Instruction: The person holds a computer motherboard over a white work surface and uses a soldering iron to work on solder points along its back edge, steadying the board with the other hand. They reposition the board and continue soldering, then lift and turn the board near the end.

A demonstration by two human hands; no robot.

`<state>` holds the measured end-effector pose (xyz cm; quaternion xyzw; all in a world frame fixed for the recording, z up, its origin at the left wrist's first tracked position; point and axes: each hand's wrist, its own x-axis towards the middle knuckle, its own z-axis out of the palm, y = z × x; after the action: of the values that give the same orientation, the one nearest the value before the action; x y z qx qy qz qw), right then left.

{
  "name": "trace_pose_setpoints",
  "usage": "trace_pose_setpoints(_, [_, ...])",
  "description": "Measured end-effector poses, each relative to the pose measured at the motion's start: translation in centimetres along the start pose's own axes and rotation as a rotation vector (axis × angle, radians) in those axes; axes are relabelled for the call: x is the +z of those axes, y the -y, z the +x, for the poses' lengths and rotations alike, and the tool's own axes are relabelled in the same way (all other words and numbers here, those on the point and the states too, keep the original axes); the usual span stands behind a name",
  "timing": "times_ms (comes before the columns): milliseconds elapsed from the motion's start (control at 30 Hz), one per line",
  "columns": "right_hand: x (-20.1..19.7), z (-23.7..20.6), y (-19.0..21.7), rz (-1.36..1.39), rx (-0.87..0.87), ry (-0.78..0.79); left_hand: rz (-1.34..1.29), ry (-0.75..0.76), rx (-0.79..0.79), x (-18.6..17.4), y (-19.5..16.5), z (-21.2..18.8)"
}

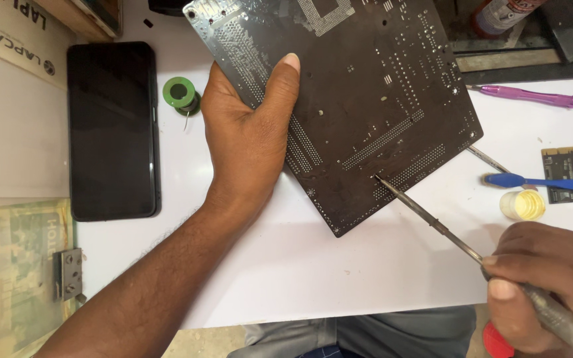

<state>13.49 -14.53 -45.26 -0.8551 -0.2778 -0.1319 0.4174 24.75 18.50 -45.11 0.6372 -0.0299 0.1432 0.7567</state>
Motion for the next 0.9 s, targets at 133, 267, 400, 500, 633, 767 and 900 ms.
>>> trace_pose_setpoints(133, [0.0, 1.0, -0.1, 0.048, -0.067, 0.028, -0.017, -0.004, -0.009, 0.2, 0.0, 0.0])
trace_pose_setpoints(267, [-0.4, 0.6, 0.2, -0.03, 0.012, 0.033, -0.008, -0.005, -0.01, 0.3, -0.1, 0.0])
trace_pose_setpoints(400, [-0.5, 0.6, -0.5, 0.003, -0.07, 0.057, -0.008, 0.001, -0.009, 0.4, -0.1, -0.1])
trace_pose_setpoints(500, [-0.7, 0.5, -1.0, -0.001, -0.074, 0.063, -0.018, 0.011, 0.001, 0.3, 0.0, 0.0])
trace_pose_setpoints(633, [-0.8, -0.8, -1.1, 0.081, -0.055, 0.054, -0.021, 0.014, 0.02, 0.2, 0.2, -0.1])
trace_pose_setpoints(767, [0.3, -2.8, -2.3, 0.167, 0.019, -0.143, -0.03, 0.01, 0.023, 0.2, 0.3, -0.1])
trace_pose_setpoints(900, [0.9, -3.7, -3.5, 0.377, 0.117, -0.27, -0.009, 0.004, 0.023, 0.0, 0.3, -0.2])
